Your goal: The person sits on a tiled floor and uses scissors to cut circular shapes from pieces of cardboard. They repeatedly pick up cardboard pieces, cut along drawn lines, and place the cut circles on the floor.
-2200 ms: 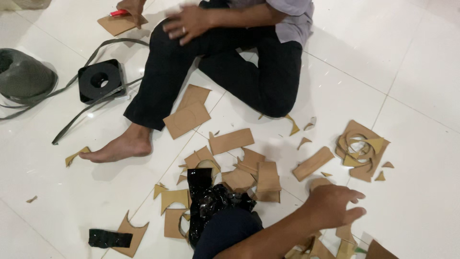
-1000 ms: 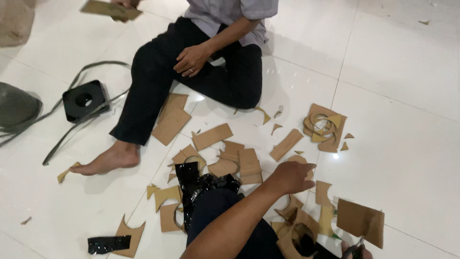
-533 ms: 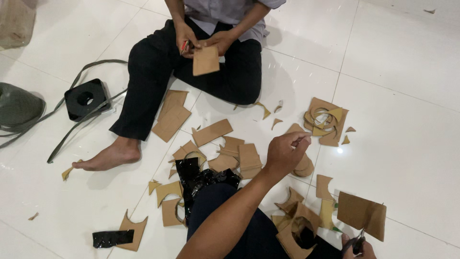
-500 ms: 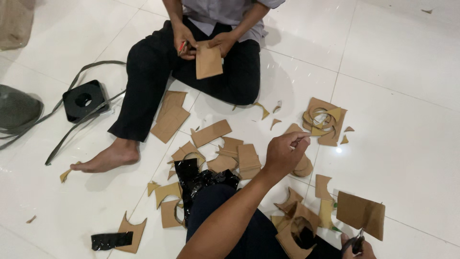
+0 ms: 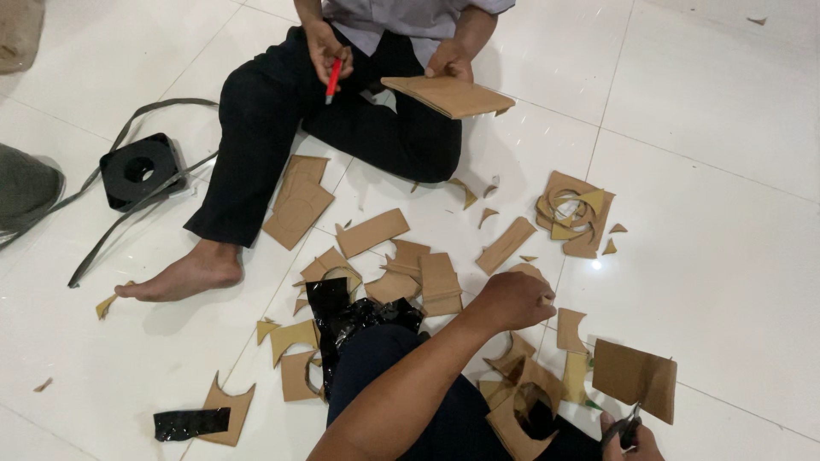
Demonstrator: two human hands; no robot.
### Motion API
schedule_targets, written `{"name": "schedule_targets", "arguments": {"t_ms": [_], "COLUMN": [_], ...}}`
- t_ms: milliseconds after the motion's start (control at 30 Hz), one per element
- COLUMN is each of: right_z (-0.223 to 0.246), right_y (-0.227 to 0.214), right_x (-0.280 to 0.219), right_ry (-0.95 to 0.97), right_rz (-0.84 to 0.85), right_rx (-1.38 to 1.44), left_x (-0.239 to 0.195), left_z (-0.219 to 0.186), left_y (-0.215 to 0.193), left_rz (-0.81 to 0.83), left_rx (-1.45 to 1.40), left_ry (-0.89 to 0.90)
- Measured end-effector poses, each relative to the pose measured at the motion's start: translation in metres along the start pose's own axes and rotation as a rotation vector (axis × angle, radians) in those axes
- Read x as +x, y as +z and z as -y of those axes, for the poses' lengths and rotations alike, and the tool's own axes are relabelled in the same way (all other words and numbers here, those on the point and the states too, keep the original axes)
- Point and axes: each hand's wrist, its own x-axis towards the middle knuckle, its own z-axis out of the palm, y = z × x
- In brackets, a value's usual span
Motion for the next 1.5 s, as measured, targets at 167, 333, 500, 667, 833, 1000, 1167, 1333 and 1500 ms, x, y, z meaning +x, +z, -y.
{"name": "schedule_targets", "arguments": {"t_ms": [167,333,500,667,833,1000,1167,1333,1500], "right_z": [0.002,0.004,-0.001,0.024,0.048,0.099,0.099,0.127,0.138], "right_y": [0.0,0.008,0.012,-0.009,-0.042,-0.045,-0.077,-0.095,-0.109], "right_x": [0.0,0.005,0.003,0.001,-0.03,-0.002,-0.042,-0.052,-0.061], "right_ry": [0.001,-0.046,0.025,0.06,0.023,0.139,0.171,0.159,0.148], "right_rz": [0.009,-0.049,-0.033,0.03,-0.025,0.188,0.111,0.178,0.194], "right_rx": [0.009,0.095,0.069,-0.027,-0.173,-0.125,-0.151,-0.056,-0.035], "left_x": [-0.002,0.004,0.001,0.008,-0.01,0.028,-0.02,-0.052,-0.097], "left_z": [0.006,0.0,-0.001,-0.002,0.009,0.011,-0.007,-0.046,-0.061], "left_y": [0.0,-0.008,-0.009,-0.015,0.01,-0.043,-0.027,-0.053,-0.049], "left_rz": [-0.083,-0.074,-0.13,-0.126,-0.141,-0.302,-0.326,-0.278,-0.178], "left_rx": [-0.03,-0.029,-0.038,-0.057,-0.158,-0.054,-0.159,-0.337,-0.311], "left_ry": [0.012,-0.017,0.024,0.016,0.017,0.076,-0.009,-0.092,-0.134]}}
